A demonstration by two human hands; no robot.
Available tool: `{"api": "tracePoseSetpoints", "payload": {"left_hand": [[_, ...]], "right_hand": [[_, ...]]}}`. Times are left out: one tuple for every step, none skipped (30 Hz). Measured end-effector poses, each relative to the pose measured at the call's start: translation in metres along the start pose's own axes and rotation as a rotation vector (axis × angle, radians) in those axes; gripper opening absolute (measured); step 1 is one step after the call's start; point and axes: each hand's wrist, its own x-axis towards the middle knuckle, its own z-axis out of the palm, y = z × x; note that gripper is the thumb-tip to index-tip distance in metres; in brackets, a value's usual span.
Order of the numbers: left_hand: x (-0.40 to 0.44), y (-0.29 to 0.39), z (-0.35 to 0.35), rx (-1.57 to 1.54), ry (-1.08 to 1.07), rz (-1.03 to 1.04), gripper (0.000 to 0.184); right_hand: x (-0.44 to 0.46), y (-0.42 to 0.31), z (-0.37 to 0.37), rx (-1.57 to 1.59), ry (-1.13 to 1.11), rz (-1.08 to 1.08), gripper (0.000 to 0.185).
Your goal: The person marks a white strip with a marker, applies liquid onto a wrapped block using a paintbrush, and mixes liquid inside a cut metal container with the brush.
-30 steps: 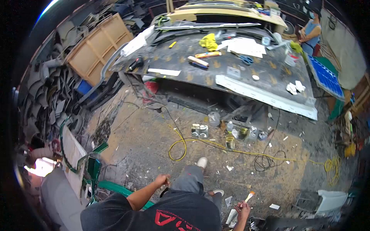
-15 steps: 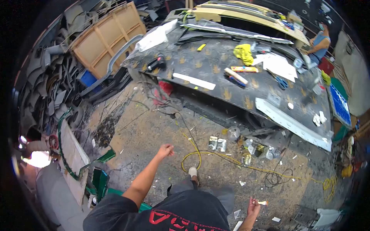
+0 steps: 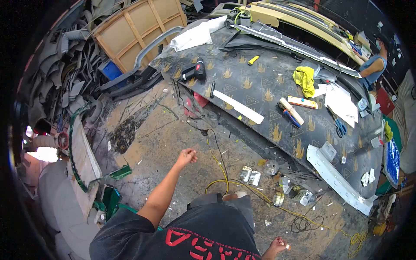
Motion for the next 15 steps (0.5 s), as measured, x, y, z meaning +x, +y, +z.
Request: {"api": "tracePoseSetpoints", "payload": {"left_hand": [[0.007,0.002,-0.003,0.011,-0.003,-0.001,0.025],[0.015,0.003,-0.005,0.021,0.019,-0.004,0.024],[0.018,0.004,-0.004,0.026,0.04,-0.013,0.024],[0.026,0.007,-0.004,0.025,0.035,-0.022,0.024],[0.042,0.016,-0.007,0.047,0.048,0.043,0.023],[0.06,0.028,-0.011,0.07,0.059,0.112,0.021],[0.081,0.042,-0.014,0.084,0.081,0.174,0.02],[0.104,0.056,-0.014,0.097,0.096,0.235,0.018],[0.131,0.067,-0.014,0.095,0.135,0.296,0.016],[0.158,0.079,-0.013,0.093,0.163,0.356,0.015],[0.183,0.095,-0.011,0.169,0.208,0.406,0.017],[0.208,0.111,-0.011,0.243,0.258,0.461,0.019],[0.236,0.124,-0.012,0.249,0.226,0.466,0.019],[0.263,0.135,-0.013,0.401,0.274,0.483,0.026],[0.286,0.144,-0.009,0.553,0.322,0.502,0.033]], "right_hand": [[0.004,0.006,0.005,0.005,0.01,0.002,0.031],[0.01,0.01,0.014,-0.008,0.009,-0.01,0.027],[0.012,0.009,0.022,-0.028,0.008,-0.027,0.027],[0.017,0.013,0.033,0.045,0.073,-0.02,0.03],[0.016,0.013,0.038,0.044,0.08,-0.023,0.03],[0.018,0.017,0.046,0.026,0.05,-0.021,0.03],[0.01,0.021,0.055,0.011,0.023,-0.021,0.031],[0.006,0.026,0.067,0.012,0.122,-0.072,0.031],[0.007,0.031,0.066,0.026,0.141,-0.09,0.031],[0.006,0.037,0.064,0.092,0.078,-0.123,0.03],[0.003,0.039,0.06,0.156,0.014,-0.16,0.028],[-0.013,0.045,0.069,0.212,0.038,-0.168,0.024],[-0.032,0.053,0.079,0.229,0.057,-0.189,0.024],[-0.049,0.062,0.085,0.228,0.046,-0.197,0.023],[-0.062,0.072,0.089,0.226,0.035,-0.205,0.022]]}}
